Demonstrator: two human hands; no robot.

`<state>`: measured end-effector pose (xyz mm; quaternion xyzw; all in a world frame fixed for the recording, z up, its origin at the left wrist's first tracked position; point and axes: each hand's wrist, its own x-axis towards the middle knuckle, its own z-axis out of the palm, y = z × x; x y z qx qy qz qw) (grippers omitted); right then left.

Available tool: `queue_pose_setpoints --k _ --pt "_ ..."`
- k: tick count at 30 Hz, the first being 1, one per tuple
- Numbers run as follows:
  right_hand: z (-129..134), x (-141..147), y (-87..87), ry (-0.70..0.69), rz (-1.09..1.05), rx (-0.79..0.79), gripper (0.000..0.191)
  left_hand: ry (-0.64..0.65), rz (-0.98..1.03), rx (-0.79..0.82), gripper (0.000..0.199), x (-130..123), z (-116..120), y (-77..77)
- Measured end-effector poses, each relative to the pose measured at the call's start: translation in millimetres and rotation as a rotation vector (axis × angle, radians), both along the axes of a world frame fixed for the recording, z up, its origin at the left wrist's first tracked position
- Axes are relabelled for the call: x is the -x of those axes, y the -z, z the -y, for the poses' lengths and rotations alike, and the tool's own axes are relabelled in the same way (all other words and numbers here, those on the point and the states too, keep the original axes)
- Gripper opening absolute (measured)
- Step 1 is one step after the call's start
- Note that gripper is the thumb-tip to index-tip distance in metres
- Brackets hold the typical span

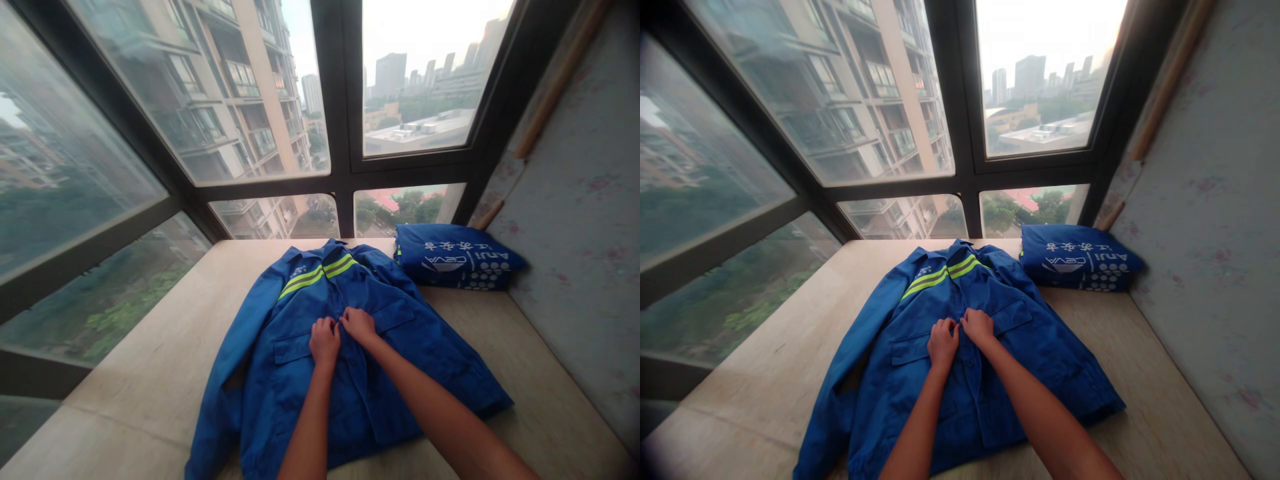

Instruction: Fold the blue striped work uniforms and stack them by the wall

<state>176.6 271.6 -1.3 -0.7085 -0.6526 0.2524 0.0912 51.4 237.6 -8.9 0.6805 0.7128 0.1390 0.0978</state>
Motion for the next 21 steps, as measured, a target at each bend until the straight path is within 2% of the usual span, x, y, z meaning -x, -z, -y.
queue_pose_setpoints --k 7,14,17,21 --pt "14.7 -9.6 2.3 -0.169 0.067 -0.079 0.028 0.002 0.036 -0.007 0.009 0.7 3.0 1.0" --pt "10.3 -7.2 -3.8 -0.390 0.132 -0.117 0.022 0.029 0.054 0.033 0.011 3.5 1.5 -1.6" --pt "7.6 -0.2 -5.9 -0.421 0.137 -0.127 0.022 0.033 0.053 0.043 0.011 3.5 1.7 -3.2" --pt "8.4 2.8 -6.1 -0.382 0.144 -0.126 0.022 0.041 0.054 0.054 0.012 2.6 4.1 -4.8"
